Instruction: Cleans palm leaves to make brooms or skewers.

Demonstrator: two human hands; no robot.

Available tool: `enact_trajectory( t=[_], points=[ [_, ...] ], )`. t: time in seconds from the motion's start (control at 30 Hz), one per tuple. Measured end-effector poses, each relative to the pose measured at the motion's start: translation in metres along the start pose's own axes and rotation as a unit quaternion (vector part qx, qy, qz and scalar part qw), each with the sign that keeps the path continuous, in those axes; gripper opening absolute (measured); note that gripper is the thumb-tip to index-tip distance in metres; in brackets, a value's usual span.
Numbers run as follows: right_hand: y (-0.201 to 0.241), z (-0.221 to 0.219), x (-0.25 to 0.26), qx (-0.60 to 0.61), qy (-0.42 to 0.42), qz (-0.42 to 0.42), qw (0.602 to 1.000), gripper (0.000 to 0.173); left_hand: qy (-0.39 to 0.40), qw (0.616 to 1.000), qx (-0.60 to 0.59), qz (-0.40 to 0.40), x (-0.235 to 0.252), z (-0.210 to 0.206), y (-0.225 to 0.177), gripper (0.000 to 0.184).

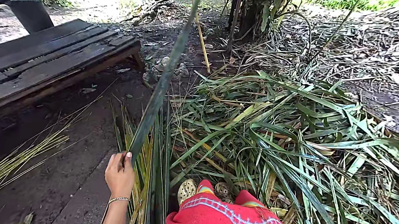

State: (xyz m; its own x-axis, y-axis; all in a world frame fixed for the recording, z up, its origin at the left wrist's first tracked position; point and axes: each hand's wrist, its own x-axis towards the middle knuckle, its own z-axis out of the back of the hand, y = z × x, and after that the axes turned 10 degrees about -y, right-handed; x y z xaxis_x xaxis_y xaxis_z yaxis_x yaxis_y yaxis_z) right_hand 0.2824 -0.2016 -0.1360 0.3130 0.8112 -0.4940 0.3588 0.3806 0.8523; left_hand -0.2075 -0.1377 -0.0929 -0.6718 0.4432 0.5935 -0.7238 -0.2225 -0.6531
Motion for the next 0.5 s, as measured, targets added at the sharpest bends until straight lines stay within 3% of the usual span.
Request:
enact_trajectory(
  t=[0.07, 0.1, 0.2, 0.27, 0.37, 0.5],
  points=[
    [0.023, -0.013, 0.011, -0.075, 0.054, 0.102, 0.990, 0.037, 0.026, 0.997, -0.017, -0.064, 0.007, -0.003, -0.026, 0.032],
    [0.037, -0.023, 0.015, -0.143, 0.094, 0.179, 0.969, 0.045, 0.037, 0.994, -0.026, -0.099, 0.010, -0.005, -0.040, 0.033],
    [0.088, -0.073, 0.009, -0.350, 0.135, 0.435, 0.818, 0.082, 0.062, 0.976, -0.046, -0.205, 0.014, -0.011, -0.083, 0.038],
    [0.120, -0.111, -0.007, -0.421, 0.129, 0.548, 0.711, 0.081, 0.066, 0.958, -0.061, -0.272, 0.013, -0.013, -0.110, 0.041],
    [0.157, -0.156, -0.027, -0.467, 0.108, 0.663, 0.575, 0.070, 0.080, 0.933, -0.091, -0.338, 0.008, -0.009, -0.147, 0.042],
    [0.179, -0.183, -0.037, -0.518, 0.076, 0.701, 0.484, 0.063, 0.077, 0.912, -0.117, -0.386, -0.005, 0.004, -0.179, 0.041]
  ],
)
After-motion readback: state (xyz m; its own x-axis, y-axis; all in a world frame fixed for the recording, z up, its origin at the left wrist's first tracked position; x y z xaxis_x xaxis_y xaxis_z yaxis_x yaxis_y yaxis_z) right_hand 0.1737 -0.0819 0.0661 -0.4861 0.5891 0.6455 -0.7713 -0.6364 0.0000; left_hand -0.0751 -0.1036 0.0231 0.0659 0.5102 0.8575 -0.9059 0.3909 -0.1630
